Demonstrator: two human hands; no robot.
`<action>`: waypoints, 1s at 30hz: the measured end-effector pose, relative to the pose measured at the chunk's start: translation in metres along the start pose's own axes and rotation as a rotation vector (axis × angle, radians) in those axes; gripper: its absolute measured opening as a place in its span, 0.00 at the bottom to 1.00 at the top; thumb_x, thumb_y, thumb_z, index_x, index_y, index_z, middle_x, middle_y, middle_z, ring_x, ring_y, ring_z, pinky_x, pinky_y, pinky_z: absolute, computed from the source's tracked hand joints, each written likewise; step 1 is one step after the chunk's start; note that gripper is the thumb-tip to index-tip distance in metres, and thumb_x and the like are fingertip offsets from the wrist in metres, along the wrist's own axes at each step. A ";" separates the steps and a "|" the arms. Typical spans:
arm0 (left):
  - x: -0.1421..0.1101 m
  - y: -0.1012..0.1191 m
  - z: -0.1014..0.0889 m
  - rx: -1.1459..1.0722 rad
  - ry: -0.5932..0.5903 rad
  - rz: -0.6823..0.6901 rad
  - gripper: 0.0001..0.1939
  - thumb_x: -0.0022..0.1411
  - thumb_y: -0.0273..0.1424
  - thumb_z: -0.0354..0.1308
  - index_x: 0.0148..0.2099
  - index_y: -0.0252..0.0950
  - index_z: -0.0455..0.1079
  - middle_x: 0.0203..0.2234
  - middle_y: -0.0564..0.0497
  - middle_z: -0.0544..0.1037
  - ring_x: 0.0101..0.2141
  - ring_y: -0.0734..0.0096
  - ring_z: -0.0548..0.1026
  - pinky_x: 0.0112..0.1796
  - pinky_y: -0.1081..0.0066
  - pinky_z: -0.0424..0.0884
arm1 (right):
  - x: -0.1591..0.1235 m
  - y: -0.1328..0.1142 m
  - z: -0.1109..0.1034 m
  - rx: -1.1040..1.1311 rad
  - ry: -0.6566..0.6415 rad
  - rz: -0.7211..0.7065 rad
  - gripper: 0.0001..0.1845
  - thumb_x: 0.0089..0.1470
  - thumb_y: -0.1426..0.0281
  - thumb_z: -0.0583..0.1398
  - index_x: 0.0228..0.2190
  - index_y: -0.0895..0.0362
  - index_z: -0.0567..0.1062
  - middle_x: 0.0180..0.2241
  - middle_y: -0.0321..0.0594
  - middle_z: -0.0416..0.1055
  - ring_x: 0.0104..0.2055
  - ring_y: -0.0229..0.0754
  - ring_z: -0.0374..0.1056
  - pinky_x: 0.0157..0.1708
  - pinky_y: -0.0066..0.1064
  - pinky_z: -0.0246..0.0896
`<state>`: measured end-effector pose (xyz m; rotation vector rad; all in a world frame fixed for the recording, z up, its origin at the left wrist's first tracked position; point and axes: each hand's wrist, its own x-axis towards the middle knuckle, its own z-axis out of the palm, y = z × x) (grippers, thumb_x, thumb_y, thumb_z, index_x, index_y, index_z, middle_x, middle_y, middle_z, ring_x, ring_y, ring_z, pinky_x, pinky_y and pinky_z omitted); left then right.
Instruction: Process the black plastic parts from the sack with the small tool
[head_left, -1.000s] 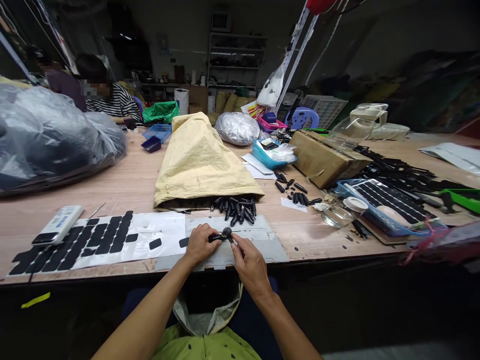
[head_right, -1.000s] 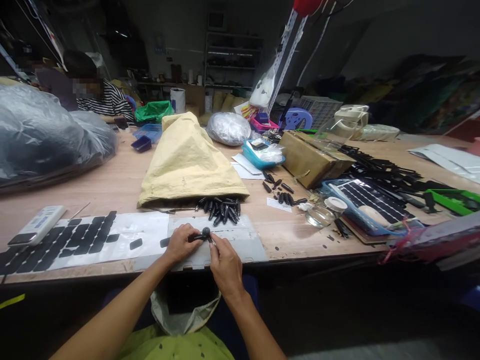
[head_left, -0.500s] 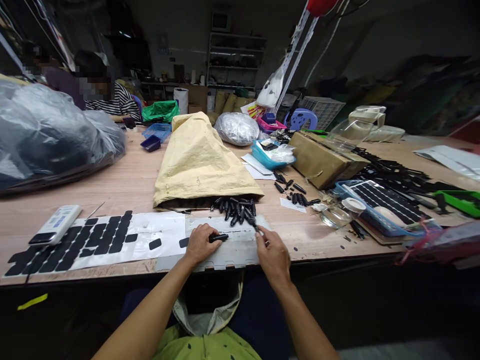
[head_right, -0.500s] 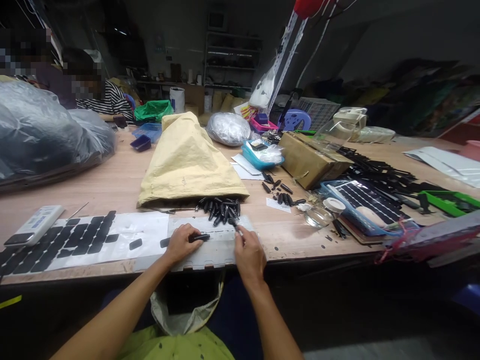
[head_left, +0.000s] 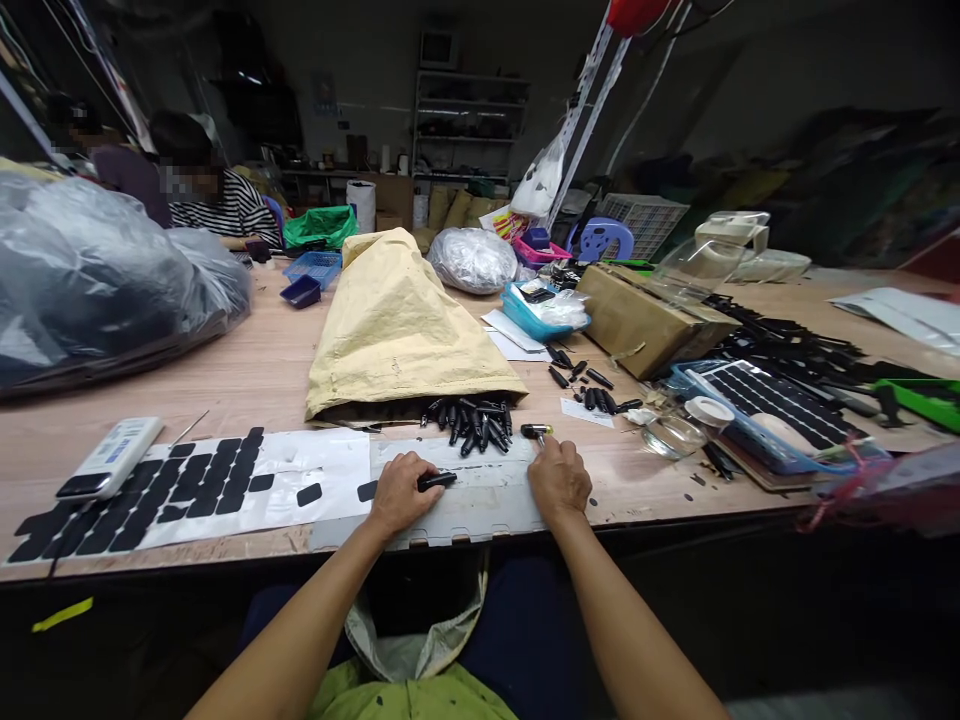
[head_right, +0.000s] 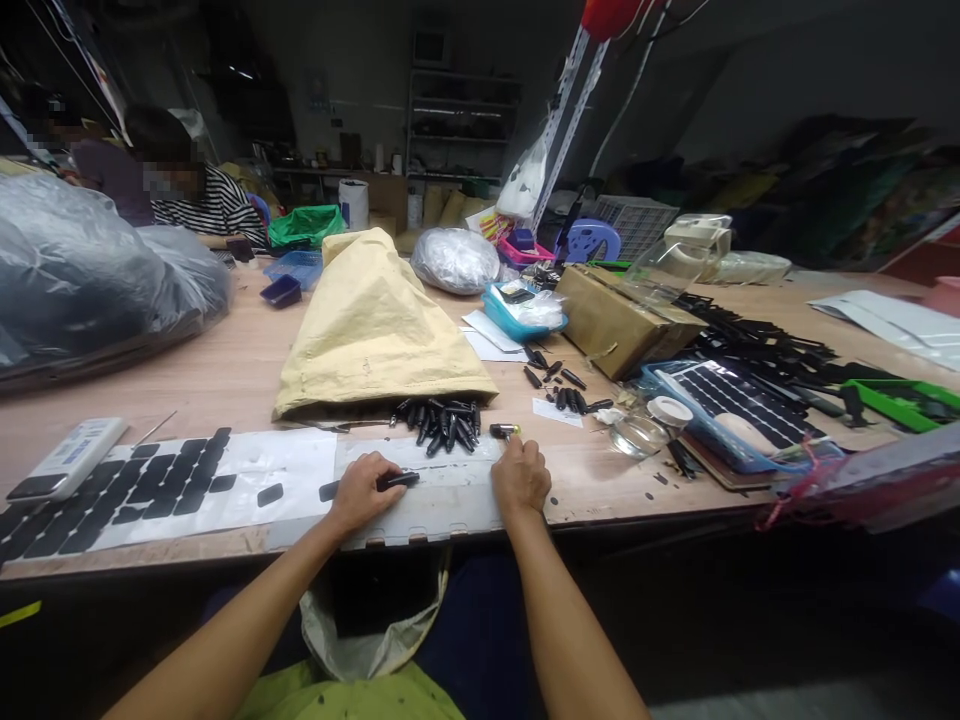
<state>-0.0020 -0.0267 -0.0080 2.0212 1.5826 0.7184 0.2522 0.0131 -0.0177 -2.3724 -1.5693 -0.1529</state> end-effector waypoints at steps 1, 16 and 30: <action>0.000 0.000 0.000 -0.001 -0.003 -0.003 0.08 0.55 0.33 0.61 0.39 0.39 0.76 0.33 0.50 0.75 0.39 0.62 0.70 0.41 0.64 0.65 | 0.000 0.000 0.003 -0.024 0.029 -0.027 0.20 0.62 0.72 0.50 0.50 0.60 0.75 0.41 0.50 0.69 0.41 0.46 0.67 0.35 0.32 0.58; -0.039 0.008 -0.021 -0.012 -0.315 0.202 0.12 0.44 0.31 0.71 0.35 0.49 0.80 0.52 0.53 0.69 0.53 0.55 0.63 0.54 0.57 0.58 | 0.002 0.005 0.018 -0.077 0.121 -0.063 0.19 0.61 0.72 0.50 0.48 0.60 0.74 0.39 0.49 0.69 0.38 0.46 0.66 0.31 0.32 0.54; -0.032 0.031 -0.001 0.002 -0.006 0.097 0.08 0.55 0.32 0.63 0.39 0.39 0.74 0.39 0.48 0.76 0.43 0.60 0.70 0.45 0.61 0.67 | 0.001 0.002 0.014 -0.075 0.105 -0.056 0.19 0.61 0.73 0.49 0.49 0.60 0.73 0.39 0.50 0.68 0.39 0.46 0.66 0.31 0.32 0.53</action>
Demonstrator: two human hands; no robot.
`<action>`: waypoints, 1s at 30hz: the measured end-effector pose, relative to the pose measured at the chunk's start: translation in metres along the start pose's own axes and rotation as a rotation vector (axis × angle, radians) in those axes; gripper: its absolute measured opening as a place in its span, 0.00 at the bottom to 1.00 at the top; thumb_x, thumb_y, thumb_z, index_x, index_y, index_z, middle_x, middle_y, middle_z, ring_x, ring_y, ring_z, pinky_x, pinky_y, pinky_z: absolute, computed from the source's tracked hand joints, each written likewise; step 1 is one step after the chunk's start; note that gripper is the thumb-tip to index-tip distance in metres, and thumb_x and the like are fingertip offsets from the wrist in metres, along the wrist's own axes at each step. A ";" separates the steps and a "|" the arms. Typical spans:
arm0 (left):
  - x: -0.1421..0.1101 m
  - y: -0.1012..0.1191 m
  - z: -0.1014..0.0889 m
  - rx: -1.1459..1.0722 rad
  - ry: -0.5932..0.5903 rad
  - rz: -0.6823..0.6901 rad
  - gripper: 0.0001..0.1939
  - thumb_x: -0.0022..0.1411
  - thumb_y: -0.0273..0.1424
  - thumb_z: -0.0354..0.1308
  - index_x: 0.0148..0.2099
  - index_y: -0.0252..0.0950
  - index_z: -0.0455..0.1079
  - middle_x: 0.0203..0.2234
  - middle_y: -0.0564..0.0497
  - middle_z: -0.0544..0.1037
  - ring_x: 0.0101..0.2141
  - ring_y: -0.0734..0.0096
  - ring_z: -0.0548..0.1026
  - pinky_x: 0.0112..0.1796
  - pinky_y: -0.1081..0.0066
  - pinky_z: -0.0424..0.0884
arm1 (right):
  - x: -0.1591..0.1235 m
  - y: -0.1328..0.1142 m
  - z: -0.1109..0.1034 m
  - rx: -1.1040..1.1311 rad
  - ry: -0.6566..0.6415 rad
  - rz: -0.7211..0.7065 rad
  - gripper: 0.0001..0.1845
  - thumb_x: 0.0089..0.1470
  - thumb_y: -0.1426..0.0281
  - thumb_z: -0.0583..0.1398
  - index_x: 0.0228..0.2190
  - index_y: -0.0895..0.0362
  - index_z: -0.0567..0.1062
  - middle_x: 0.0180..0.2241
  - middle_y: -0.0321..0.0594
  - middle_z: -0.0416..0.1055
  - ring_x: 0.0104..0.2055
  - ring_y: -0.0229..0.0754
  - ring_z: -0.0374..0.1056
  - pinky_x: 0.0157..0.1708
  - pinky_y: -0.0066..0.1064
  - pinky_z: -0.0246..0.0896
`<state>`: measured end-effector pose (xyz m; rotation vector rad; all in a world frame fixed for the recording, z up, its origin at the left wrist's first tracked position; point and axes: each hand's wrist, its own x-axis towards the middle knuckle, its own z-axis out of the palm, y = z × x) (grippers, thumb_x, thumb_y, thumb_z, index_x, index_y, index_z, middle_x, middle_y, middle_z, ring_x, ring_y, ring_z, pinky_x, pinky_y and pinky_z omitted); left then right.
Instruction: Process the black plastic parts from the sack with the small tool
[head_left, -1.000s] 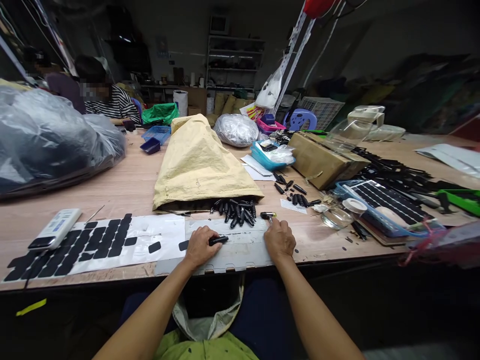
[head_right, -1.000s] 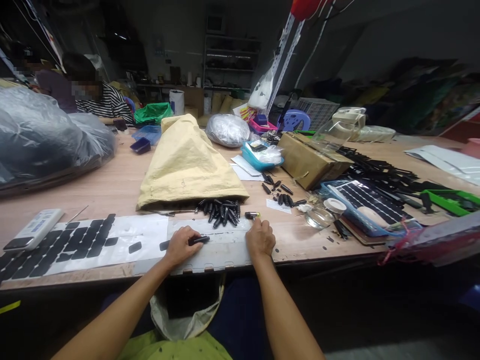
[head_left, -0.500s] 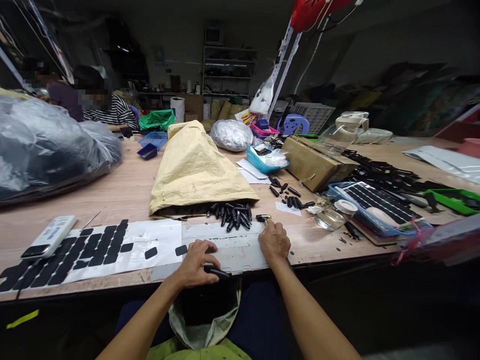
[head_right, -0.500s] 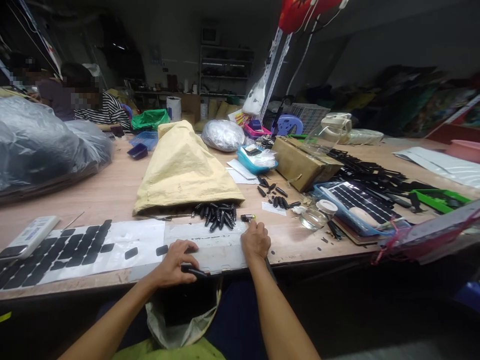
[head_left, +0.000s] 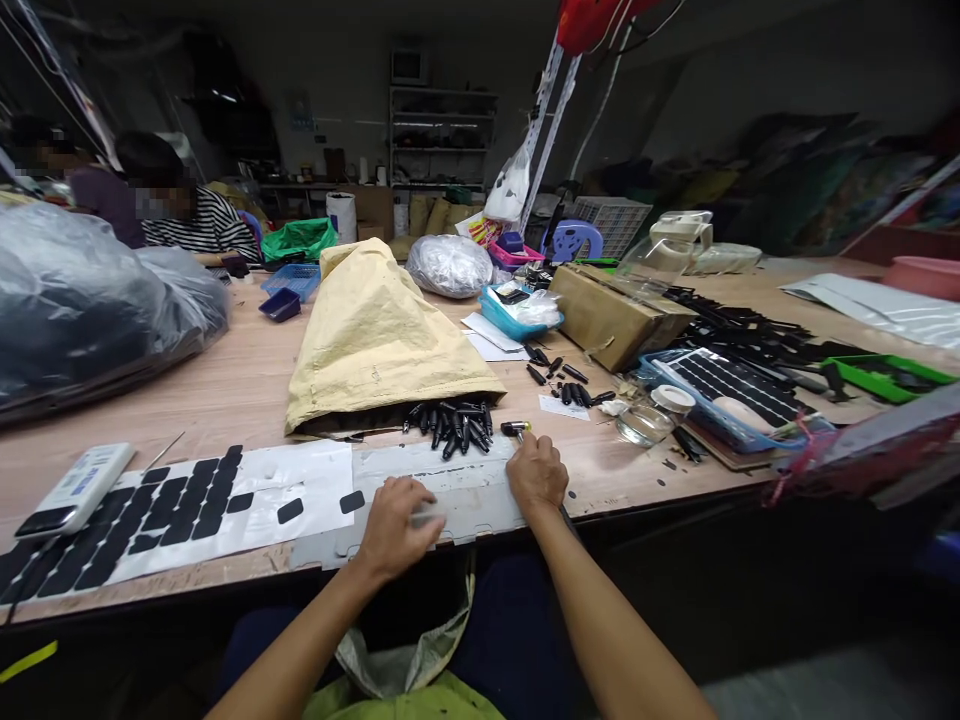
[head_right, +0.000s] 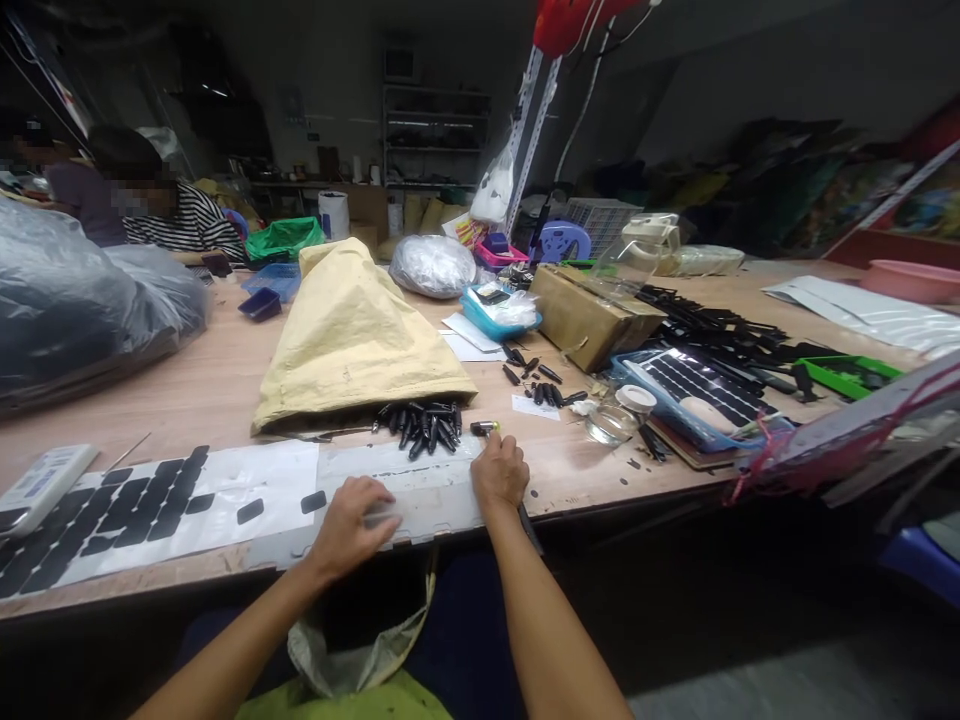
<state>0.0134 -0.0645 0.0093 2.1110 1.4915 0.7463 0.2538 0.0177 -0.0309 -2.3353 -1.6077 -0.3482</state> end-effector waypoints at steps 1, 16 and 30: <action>0.014 0.004 0.003 0.014 0.038 -0.032 0.08 0.57 0.33 0.61 0.40 0.39 0.74 0.37 0.48 0.76 0.41 0.61 0.71 0.44 0.62 0.67 | 0.000 0.000 0.000 0.001 -0.005 0.002 0.19 0.61 0.73 0.49 0.50 0.60 0.73 0.40 0.50 0.68 0.39 0.46 0.66 0.31 0.32 0.53; 0.070 0.001 0.013 0.263 -0.022 -0.225 0.07 0.58 0.34 0.58 0.34 0.37 0.74 0.34 0.49 0.75 0.38 0.63 0.72 0.35 0.67 0.66 | 0.002 -0.001 -0.002 0.023 -0.021 0.013 0.19 0.61 0.73 0.49 0.49 0.60 0.73 0.40 0.50 0.68 0.40 0.47 0.65 0.33 0.33 0.55; 0.029 -0.037 0.002 -0.017 0.016 -0.013 0.06 0.56 0.29 0.61 0.38 0.38 0.75 0.31 0.51 0.73 0.36 0.65 0.70 0.40 0.65 0.66 | -0.007 -0.002 -0.034 0.334 -0.110 0.160 0.21 0.59 0.71 0.52 0.53 0.54 0.73 0.42 0.46 0.70 0.40 0.43 0.66 0.36 0.31 0.57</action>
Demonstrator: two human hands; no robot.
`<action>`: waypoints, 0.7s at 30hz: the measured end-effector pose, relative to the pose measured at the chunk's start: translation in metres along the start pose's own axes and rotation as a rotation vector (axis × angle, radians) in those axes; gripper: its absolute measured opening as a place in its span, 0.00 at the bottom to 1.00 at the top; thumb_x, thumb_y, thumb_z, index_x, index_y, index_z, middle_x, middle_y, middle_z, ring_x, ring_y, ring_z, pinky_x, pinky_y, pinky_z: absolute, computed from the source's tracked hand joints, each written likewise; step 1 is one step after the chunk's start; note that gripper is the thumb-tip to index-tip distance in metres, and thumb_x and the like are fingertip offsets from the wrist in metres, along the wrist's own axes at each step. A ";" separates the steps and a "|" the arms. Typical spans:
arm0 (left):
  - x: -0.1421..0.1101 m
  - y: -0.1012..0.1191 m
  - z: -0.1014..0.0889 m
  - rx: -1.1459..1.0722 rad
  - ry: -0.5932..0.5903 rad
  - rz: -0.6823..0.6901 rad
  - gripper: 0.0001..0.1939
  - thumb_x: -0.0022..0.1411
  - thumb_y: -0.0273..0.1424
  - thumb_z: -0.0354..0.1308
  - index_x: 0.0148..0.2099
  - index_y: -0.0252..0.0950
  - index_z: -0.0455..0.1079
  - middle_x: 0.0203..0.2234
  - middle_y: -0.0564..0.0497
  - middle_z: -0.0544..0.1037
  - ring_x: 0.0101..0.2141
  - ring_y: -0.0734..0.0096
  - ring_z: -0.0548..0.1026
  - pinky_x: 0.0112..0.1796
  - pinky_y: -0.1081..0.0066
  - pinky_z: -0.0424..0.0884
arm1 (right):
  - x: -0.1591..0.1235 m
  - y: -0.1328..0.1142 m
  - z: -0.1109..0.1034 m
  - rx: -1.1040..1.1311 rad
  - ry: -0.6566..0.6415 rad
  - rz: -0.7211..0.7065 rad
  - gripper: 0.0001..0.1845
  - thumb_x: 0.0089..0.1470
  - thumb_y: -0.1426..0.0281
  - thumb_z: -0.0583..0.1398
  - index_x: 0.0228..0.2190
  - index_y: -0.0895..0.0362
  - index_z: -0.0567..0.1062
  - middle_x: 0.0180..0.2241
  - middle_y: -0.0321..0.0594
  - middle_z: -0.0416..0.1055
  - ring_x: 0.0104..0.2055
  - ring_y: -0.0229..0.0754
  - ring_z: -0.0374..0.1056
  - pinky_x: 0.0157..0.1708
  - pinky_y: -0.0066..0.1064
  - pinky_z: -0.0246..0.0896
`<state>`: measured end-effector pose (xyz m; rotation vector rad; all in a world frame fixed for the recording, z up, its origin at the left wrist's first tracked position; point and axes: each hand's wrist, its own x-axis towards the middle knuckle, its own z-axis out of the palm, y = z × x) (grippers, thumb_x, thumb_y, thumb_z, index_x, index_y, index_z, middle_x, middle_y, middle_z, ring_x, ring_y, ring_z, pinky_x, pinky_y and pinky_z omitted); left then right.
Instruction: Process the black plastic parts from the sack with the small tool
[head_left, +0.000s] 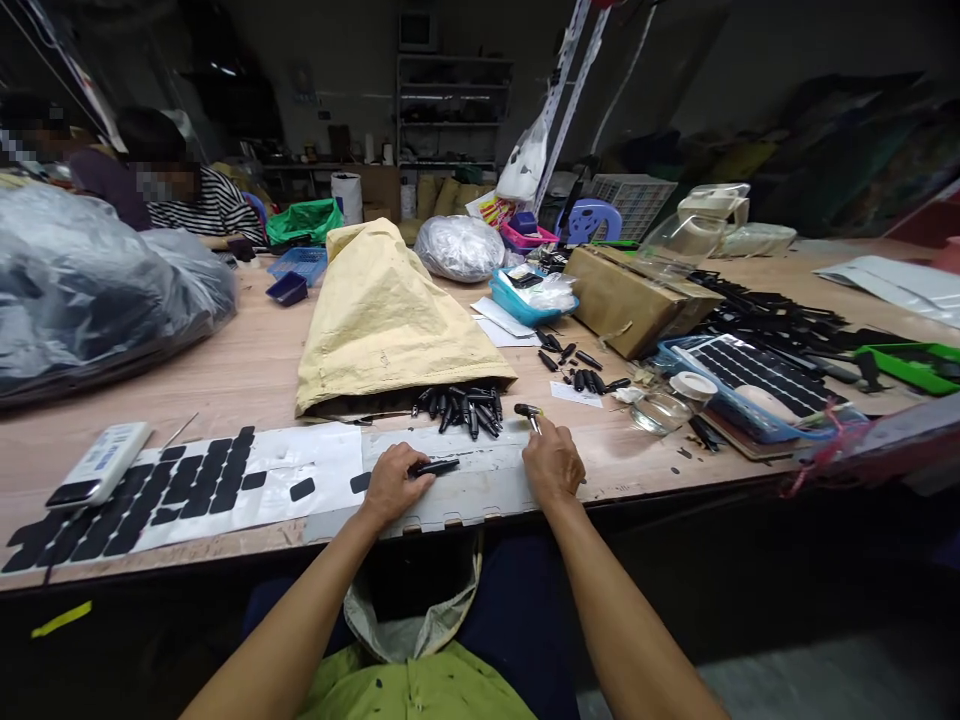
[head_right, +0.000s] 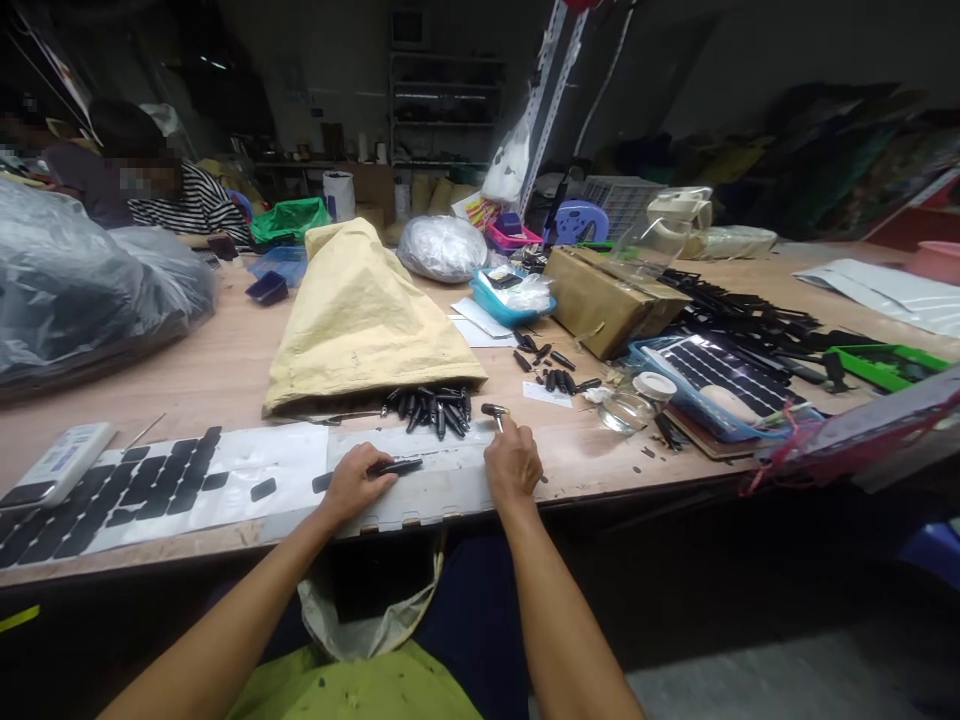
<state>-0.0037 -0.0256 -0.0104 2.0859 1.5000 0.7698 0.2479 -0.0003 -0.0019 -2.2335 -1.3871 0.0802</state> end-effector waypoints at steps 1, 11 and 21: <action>0.000 0.001 0.000 -0.005 -0.004 -0.005 0.06 0.56 0.29 0.61 0.38 0.38 0.75 0.31 0.51 0.73 0.36 0.65 0.70 0.40 0.65 0.66 | -0.008 -0.002 -0.005 0.085 0.011 -0.018 0.21 0.60 0.71 0.52 0.53 0.54 0.73 0.43 0.46 0.71 0.40 0.42 0.67 0.37 0.31 0.58; 0.000 0.000 0.000 -0.020 -0.002 -0.007 0.07 0.56 0.29 0.62 0.39 0.37 0.76 0.29 0.51 0.72 0.36 0.65 0.68 0.40 0.66 0.64 | -0.097 -0.032 -0.016 0.623 -0.262 -0.461 0.20 0.61 0.67 0.52 0.51 0.56 0.74 0.43 0.44 0.74 0.45 0.42 0.70 0.48 0.34 0.65; 0.000 0.001 -0.001 -0.028 -0.015 -0.018 0.06 0.56 0.29 0.61 0.37 0.39 0.76 0.29 0.52 0.72 0.36 0.65 0.68 0.40 0.66 0.63 | -0.108 -0.037 -0.010 0.596 -0.285 -0.447 0.20 0.62 0.67 0.51 0.51 0.56 0.73 0.44 0.45 0.74 0.47 0.43 0.70 0.49 0.35 0.65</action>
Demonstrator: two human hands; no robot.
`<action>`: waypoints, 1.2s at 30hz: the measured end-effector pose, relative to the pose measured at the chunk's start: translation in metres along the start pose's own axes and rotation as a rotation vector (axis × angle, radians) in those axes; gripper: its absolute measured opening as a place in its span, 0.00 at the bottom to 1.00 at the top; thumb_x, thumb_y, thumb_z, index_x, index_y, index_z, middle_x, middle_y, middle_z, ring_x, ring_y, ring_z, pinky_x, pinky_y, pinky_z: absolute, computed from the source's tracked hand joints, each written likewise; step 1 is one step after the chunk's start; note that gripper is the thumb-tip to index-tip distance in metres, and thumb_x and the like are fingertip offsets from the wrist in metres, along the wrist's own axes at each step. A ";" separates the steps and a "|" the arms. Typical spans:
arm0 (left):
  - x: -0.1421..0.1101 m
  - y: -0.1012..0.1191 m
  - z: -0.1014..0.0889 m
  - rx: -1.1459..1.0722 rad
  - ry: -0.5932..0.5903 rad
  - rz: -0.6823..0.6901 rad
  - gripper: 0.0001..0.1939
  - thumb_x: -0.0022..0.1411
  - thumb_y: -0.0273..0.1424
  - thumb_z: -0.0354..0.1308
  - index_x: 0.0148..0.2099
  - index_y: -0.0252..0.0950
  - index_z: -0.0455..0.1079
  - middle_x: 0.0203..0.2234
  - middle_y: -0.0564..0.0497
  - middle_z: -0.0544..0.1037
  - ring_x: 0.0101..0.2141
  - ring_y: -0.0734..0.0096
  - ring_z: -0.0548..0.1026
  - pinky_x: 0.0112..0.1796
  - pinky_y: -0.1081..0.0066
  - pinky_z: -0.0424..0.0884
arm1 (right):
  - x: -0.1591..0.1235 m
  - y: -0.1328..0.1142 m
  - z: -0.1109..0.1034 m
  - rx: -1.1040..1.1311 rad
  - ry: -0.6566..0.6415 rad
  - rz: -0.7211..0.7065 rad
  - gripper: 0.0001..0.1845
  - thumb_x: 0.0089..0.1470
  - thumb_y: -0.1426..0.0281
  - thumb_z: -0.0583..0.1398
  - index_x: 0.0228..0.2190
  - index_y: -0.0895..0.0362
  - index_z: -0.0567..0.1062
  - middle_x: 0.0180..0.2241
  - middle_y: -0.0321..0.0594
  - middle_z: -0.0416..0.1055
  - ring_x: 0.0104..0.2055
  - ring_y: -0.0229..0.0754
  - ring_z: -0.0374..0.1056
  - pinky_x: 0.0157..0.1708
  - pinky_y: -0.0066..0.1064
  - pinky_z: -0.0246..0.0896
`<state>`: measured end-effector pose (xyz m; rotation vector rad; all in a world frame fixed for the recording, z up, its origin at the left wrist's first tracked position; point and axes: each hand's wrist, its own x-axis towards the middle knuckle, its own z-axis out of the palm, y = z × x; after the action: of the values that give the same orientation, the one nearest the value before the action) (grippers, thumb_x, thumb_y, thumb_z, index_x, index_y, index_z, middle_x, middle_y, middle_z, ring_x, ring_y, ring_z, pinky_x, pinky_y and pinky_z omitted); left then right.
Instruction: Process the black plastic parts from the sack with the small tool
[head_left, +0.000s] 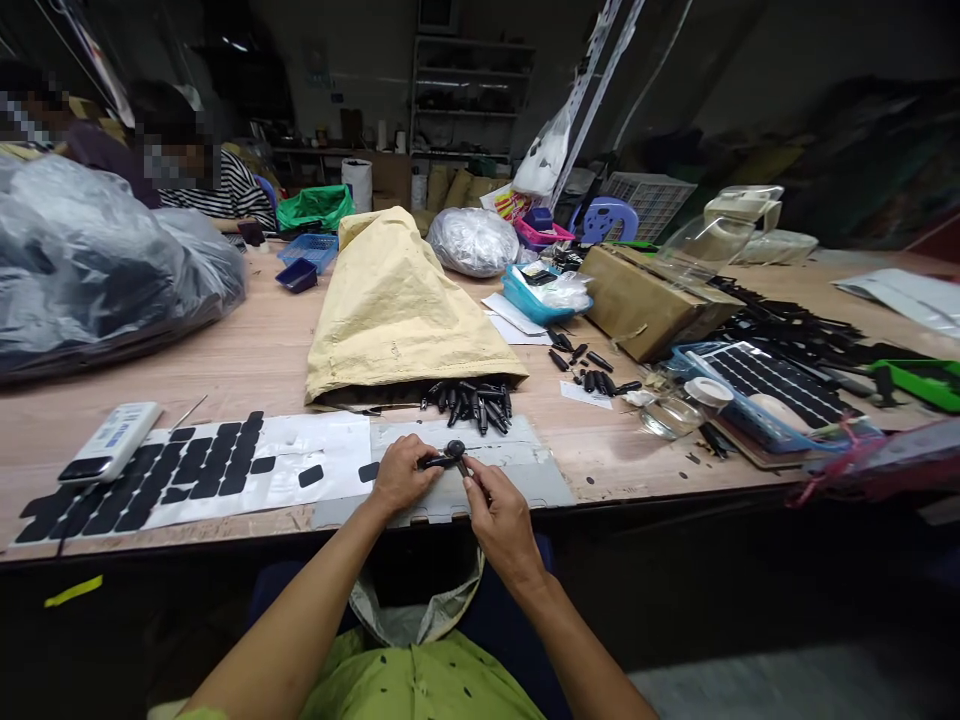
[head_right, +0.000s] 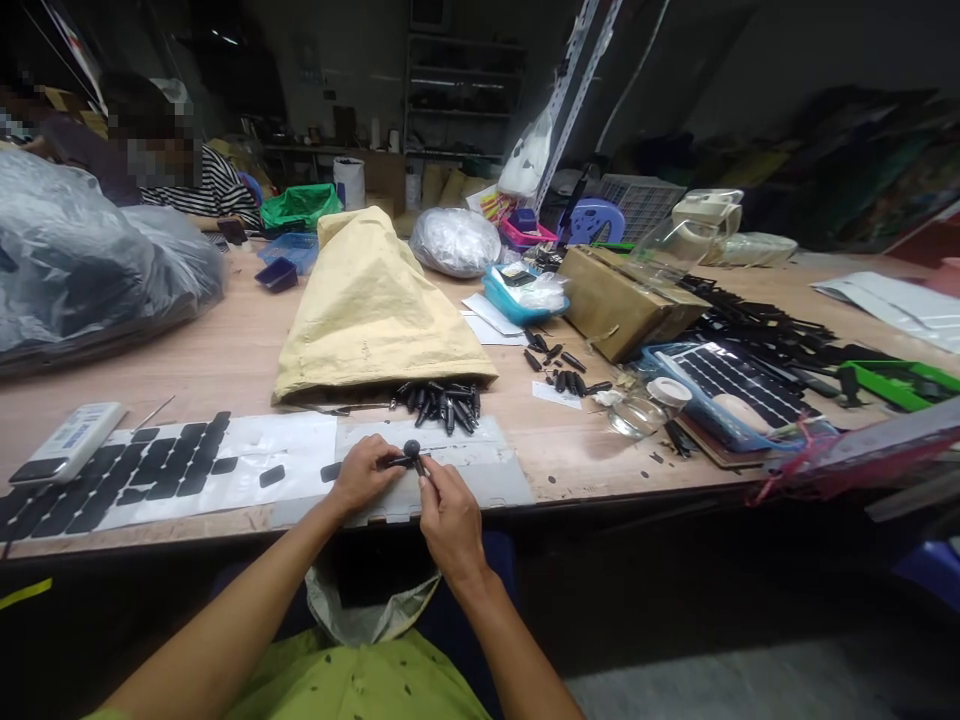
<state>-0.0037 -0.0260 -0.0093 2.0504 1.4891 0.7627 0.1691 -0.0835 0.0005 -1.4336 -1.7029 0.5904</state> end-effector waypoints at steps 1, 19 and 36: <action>0.000 0.001 0.000 0.000 -0.002 0.002 0.05 0.56 0.29 0.61 0.37 0.39 0.76 0.29 0.52 0.71 0.36 0.66 0.68 0.39 0.66 0.63 | -0.001 -0.002 0.002 -0.001 -0.010 -0.012 0.20 0.62 0.68 0.51 0.52 0.55 0.73 0.43 0.45 0.74 0.47 0.43 0.70 0.49 0.35 0.65; 0.001 -0.003 0.004 0.038 0.004 -0.010 0.08 0.55 0.33 0.63 0.38 0.38 0.75 0.32 0.51 0.74 0.38 0.64 0.69 0.40 0.65 0.65 | 0.079 0.083 -0.071 -0.643 0.245 0.575 0.20 0.57 0.71 0.54 0.49 0.53 0.76 0.42 0.47 0.70 0.41 0.44 0.67 0.36 0.32 0.57; -0.006 0.007 -0.011 0.040 -0.175 0.103 0.07 0.50 0.35 0.67 0.35 0.45 0.79 0.39 0.51 0.74 0.42 0.61 0.68 0.45 0.61 0.62 | 0.087 0.099 -0.048 -0.944 0.293 0.371 0.19 0.58 0.73 0.50 0.48 0.63 0.73 0.41 0.53 0.69 0.42 0.51 0.67 0.33 0.36 0.59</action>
<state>-0.0079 -0.0328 0.0019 2.1768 1.3214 0.5788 0.2634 0.0166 -0.0254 -2.3769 -1.5277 -0.3145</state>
